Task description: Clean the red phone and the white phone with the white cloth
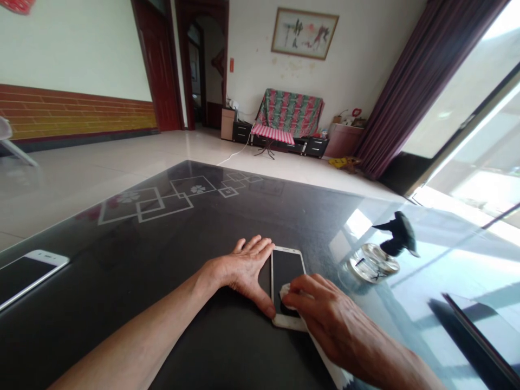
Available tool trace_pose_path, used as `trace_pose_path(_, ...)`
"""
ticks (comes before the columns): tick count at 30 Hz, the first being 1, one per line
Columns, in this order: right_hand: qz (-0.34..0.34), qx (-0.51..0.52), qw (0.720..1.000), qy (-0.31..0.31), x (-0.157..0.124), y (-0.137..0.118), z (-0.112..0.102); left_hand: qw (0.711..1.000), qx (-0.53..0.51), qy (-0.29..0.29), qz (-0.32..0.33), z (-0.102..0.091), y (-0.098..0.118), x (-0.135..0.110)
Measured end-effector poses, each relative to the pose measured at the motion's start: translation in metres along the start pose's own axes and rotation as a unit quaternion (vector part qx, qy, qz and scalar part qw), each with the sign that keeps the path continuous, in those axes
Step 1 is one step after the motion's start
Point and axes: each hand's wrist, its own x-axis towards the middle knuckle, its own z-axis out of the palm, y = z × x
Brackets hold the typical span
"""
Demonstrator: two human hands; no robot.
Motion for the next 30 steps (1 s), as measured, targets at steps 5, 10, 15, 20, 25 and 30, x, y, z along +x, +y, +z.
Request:
trace_pose_path(5,0.033,0.014,0.999,0.018,-0.01,0.028,-0.005,1.0,-0.01,-0.006,-0.001,-0.003,0.003,-0.002)
trace_pose_path(10,0.03,-0.018,0.998,0.049,-0.006,0.033,0.005,1.0,-0.009,0.001,0.005,-0.002,0.001,-0.001)
trace_pose_path(15,-0.005,-0.052,0.998,0.048,0.008,0.013,0.009,1.0,-0.001,0.011,0.01,0.004,-0.005,0.003)
trace_pose_path(20,-0.016,-0.007,1.0,0.001,0.011,-0.006,0.001,1.0,0.004,0.02,0.022,0.008,-0.011,0.006)
trace_pose_path(25,-0.017,0.019,1.0,0.009,0.013,-0.003,0.005,1.0,-0.002,0.015,0.017,0.005,-0.008,0.004)
trace_pose_path(30,0.002,-0.019,0.997,0.078,0.022,0.025,0.011,1.0,-0.008,0.007,0.007,0.002,-0.003,0.001)
